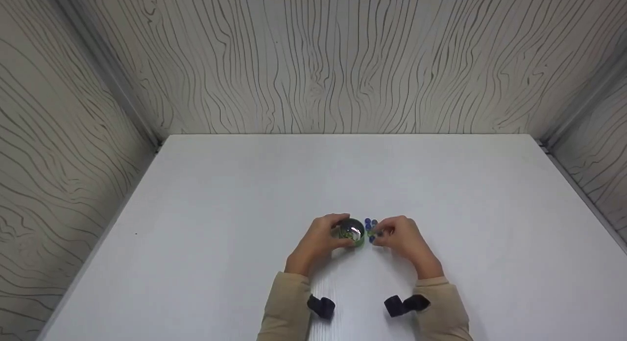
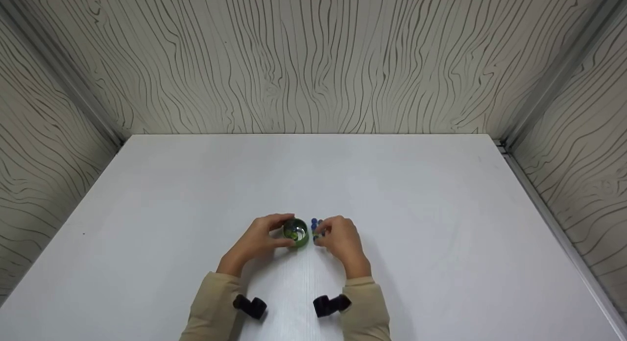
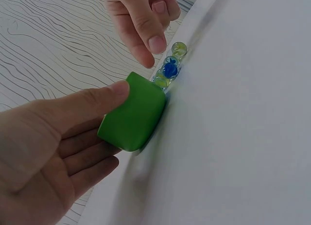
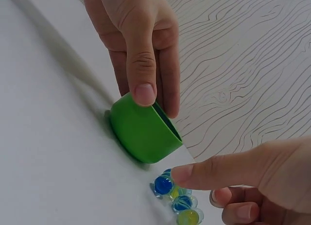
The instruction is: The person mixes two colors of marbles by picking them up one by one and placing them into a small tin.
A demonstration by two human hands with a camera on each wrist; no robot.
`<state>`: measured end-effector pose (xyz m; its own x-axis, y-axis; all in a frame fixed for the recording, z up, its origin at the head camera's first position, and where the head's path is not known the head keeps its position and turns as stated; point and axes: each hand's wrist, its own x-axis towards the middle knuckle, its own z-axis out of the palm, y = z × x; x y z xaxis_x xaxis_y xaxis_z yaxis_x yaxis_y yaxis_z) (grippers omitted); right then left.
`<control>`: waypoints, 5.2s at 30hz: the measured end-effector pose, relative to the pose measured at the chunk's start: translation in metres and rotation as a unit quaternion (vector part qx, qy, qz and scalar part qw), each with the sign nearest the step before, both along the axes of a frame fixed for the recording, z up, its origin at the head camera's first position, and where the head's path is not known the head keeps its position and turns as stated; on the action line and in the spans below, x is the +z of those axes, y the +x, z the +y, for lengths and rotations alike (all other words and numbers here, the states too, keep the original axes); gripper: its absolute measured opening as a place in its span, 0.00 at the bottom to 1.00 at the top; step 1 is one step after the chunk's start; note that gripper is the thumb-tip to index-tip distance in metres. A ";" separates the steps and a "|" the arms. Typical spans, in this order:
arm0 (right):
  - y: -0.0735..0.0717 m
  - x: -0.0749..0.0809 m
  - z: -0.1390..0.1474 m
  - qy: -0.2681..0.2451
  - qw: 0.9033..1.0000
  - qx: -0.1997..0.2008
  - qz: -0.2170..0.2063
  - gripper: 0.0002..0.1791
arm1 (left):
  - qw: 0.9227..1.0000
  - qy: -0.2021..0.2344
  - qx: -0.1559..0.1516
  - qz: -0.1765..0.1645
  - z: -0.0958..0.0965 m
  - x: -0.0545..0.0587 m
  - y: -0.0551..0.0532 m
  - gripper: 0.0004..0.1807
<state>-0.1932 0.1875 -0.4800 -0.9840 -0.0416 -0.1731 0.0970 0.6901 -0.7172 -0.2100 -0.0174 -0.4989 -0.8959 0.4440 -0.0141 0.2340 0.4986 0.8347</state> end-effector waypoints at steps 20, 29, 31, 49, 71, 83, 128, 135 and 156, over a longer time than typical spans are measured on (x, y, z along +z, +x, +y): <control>0.000 -0.004 -0.003 0.008 1.000 0.002 0.006 0.09 | 1.000 0.003 0.001 -0.001 0.000 -0.001 0.000 0.32; -0.001 -0.006 -0.003 0.011 1.000 0.003 0.008 0.09 | 1.000 0.002 0.001 0.001 0.000 -0.001 -0.001 0.32; -0.001 -0.006 -0.003 0.009 1.000 0.001 0.002 0.09 | 1.000 0.004 -0.001 0.000 0.000 -0.001 -0.001 0.32; 0.002 -0.006 -0.004 0.031 1.000 0.002 -0.005 0.10 | 1.000 0.005 0.001 -0.001 0.000 -0.001 0.000 0.32; -0.001 -0.008 -0.001 0.016 1.000 0.001 0.011 0.07 | 1.000 0.015 -0.008 -0.002 -0.001 -0.001 -0.001 0.33; -0.002 -0.008 -0.002 0.011 1.000 0.002 0.014 0.07 | 1.000 0.005 -0.007 0.002 -0.001 0.000 -0.001 0.33; 0.000 -0.007 -0.002 0.010 1.000 -0.017 -0.011 0.08 | 0.999 0.009 0.012 -0.028 0.000 -0.001 0.000 0.34; -0.001 -0.006 -0.002 0.006 1.000 -0.014 -0.004 0.08 | 1.000 0.015 0.005 -0.020 0.000 -0.001 0.000 0.33; -0.001 0.001 0.000 0.015 0.999 0.007 0.049 0.05 | 1.000 0.007 -0.001 0.000 0.000 -0.001 0.000 0.33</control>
<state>-0.1945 0.1872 -0.4791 -0.9956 -0.0516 -0.0779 0.0179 0.7127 -0.7013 -0.2102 -0.0176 -0.4997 -0.8946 0.4468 -0.0078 0.2358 0.4868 0.8411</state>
